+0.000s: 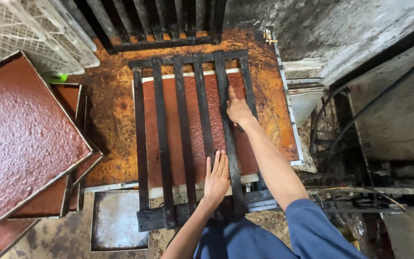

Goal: Cutting large sheets of food product into smaller strips using a metal frame and a knife

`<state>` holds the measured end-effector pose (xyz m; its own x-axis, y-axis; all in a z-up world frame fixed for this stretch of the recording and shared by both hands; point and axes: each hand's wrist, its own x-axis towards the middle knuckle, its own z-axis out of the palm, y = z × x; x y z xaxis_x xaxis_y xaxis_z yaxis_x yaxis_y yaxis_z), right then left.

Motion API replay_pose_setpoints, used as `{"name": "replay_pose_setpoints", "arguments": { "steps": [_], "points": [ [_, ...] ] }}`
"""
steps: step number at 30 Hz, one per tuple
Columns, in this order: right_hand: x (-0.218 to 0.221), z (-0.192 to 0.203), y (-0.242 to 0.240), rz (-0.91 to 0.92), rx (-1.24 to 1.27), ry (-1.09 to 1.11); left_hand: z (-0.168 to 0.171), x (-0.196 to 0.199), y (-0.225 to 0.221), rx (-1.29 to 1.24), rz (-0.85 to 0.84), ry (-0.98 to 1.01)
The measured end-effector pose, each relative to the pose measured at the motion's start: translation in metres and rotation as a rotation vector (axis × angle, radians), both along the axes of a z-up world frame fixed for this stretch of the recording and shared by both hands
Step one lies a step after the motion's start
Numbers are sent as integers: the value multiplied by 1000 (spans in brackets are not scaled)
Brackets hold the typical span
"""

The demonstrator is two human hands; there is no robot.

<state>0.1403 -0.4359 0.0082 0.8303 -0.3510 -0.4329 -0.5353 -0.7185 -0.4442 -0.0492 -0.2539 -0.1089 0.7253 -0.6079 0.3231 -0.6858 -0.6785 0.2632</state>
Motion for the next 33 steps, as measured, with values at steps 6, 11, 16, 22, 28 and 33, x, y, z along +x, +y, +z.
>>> {"name": "replay_pose_setpoints", "arguments": {
  "steps": [6, 11, 16, 22, 28, 33],
  "points": [
    [-29, 11, 17, -27, 37, 62, 2, -9, 2, 40, 9, 8],
    [-29, 4, 13, -49, 24, 83, 4, 0, -3, 42, 4, 0],
    [-64, 26, 33, -86, 45, 134, 9, -6, -1, 65, 16, -17],
    [-67, -6, 26, -68, -7, 110, 27, -3, -1, 274, 35, 29],
    [-81, -11, 36, -97, -35, 107, 8, -6, 0, 213, 16, 56],
    [-137, 24, 61, -133, 73, 128, 14, -10, 0, 288, 20, 77]
  ]
}}
